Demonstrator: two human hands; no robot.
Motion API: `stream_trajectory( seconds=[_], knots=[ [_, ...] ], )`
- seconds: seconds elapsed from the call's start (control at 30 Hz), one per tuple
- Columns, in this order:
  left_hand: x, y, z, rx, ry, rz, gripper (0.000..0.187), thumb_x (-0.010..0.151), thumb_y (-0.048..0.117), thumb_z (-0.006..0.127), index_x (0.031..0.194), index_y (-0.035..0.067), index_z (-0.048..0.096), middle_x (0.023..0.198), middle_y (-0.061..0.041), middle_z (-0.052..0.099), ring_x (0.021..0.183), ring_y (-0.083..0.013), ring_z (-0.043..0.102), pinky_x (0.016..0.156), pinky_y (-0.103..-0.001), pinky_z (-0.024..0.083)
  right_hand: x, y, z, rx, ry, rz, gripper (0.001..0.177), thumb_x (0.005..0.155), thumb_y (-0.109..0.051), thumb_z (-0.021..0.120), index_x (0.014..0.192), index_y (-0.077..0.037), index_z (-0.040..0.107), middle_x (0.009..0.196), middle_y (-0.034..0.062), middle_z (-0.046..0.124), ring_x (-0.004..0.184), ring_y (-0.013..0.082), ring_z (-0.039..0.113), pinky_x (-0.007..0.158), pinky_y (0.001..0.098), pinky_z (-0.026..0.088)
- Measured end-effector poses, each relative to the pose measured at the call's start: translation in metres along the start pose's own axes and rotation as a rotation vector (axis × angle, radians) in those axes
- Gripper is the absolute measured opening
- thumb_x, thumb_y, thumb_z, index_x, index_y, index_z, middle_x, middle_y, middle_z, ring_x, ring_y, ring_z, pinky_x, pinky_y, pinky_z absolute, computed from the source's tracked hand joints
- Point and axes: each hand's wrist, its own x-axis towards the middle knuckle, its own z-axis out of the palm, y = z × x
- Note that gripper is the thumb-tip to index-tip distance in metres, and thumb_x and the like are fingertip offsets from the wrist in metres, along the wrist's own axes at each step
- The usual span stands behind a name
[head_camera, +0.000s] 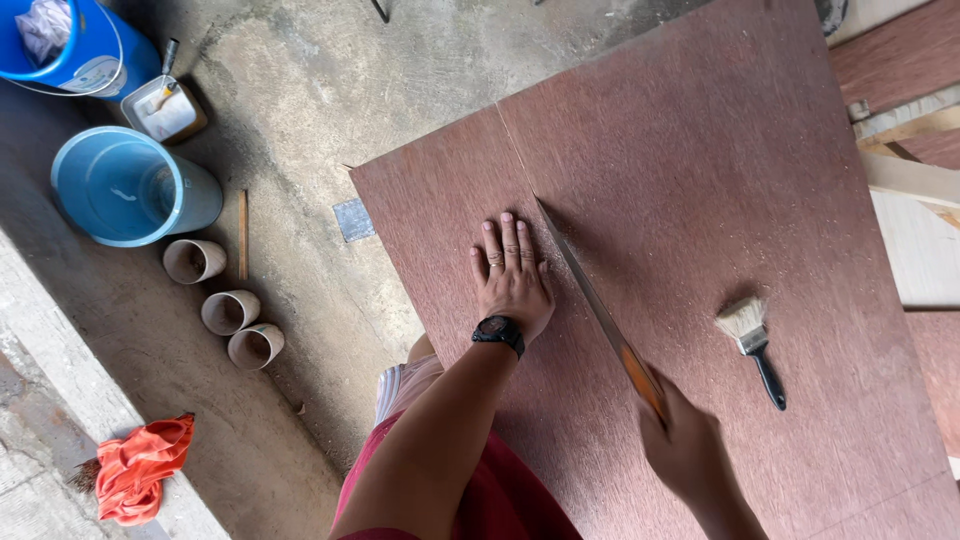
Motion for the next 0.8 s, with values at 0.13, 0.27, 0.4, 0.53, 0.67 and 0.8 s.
stream_trajectory(
  seconds=[0.13,0.27,0.4,0.53,0.67,0.8],
  knots=[
    [-0.001,-0.001,0.006,0.002,0.005,0.007,0.077,0.116,0.036,0.033,0.178,0.004,0.002,0.187,-0.019,-0.01,0.17,-0.048,-0.012,0.133,-0.069,0.001,-0.009,0.025,0.008,-0.051,0.029,0.1,0.052,0.1,-0.028,0.068,0.152,-0.022,0.071,0.123,0.0144,0.086,0.118,0.0396,0.078,0.091,0.0532,0.067],
    [0.003,0.0,0.002,0.004,-0.004,0.002,0.076,0.115,0.036,0.031,0.178,0.005,0.001,0.187,-0.019,-0.011,0.17,-0.0477,-0.013,0.133,-0.069,0.002,0.102,0.015,0.076,-0.026,0.113,-0.157,0.05,0.103,-0.023,0.067,0.152,-0.012,0.069,0.118,0.0224,0.081,0.113,0.0434,0.076,0.082,0.0539,0.066],
    [0.003,-0.003,0.007,-0.007,-0.008,0.011,0.077,0.115,0.037,0.031,0.178,0.005,0.0,0.187,-0.02,-0.011,0.17,-0.0474,-0.013,0.133,-0.069,0.001,0.182,-0.059,0.098,0.059,0.154,-0.356,0.049,0.105,-0.012,0.067,0.152,0.001,0.065,0.123,0.0305,0.077,0.115,0.0503,0.074,0.088,0.0558,0.065],
    [0.0,0.0,0.0,-0.026,-0.04,0.012,0.076,0.116,0.037,0.029,0.178,0.006,-0.001,0.187,-0.018,-0.013,0.17,-0.047,-0.015,0.133,-0.069,-0.001,0.163,-0.043,0.084,0.115,0.152,-0.32,0.051,0.104,-0.017,0.068,0.154,-0.01,0.066,0.127,0.0224,0.079,0.12,0.0442,0.073,0.092,0.0577,0.063],
    [-0.003,-0.001,0.013,-0.003,0.063,-0.001,0.075,0.114,0.037,0.032,0.178,0.007,0.006,0.187,-0.014,-0.006,0.171,-0.0431,-0.008,0.134,-0.066,0.003,0.06,0.006,0.034,0.026,-0.015,-0.171,0.052,0.105,-0.019,0.062,0.156,-0.007,0.061,0.09,0.0169,0.072,0.076,0.0295,0.063,0.058,0.043,0.057],
    [0.003,-0.002,0.02,0.004,0.195,-0.005,0.075,0.111,0.038,0.034,0.177,0.008,0.014,0.187,-0.011,0.002,0.171,-0.0402,0.0,0.135,-0.063,0.006,-0.021,0.039,-0.006,-0.072,-0.05,0.115,0.058,0.099,-0.028,0.064,0.158,-0.027,0.063,0.06,0.0042,0.066,0.046,0.0164,0.058,0.055,0.0339,0.058]
  ],
)
